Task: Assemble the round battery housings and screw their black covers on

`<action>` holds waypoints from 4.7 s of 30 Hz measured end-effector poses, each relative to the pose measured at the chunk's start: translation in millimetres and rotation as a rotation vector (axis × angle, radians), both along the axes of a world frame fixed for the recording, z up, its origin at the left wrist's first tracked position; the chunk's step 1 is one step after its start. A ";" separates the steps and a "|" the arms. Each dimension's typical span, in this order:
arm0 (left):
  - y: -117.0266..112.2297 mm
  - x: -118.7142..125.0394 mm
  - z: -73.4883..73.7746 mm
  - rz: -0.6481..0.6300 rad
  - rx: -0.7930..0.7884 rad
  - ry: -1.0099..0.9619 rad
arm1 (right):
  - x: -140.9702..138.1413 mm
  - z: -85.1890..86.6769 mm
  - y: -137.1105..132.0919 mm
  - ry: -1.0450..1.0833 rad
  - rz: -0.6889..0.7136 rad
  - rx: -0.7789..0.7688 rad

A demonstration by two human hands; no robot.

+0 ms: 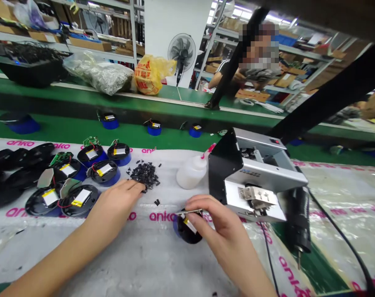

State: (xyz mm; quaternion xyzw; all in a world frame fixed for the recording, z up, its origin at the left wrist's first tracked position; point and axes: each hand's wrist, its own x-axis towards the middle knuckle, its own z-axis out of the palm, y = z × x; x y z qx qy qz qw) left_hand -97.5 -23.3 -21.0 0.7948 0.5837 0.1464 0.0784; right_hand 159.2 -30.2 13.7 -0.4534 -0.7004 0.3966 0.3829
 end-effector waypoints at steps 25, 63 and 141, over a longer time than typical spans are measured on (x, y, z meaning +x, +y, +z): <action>-3.6 43.2 6.3 0.063 -0.809 -1.624 | 8.3 -19.9 -28.7 0.015 0.013 0.226; -23.3 71.2 13.0 0.342 -0.827 -1.834 | -1.3 -44.5 -48.2 -0.282 -0.142 0.700; 14.9 69.6 6.0 -0.224 -1.192 -1.260 | 35.2 -15.2 -9.6 -0.360 0.147 0.260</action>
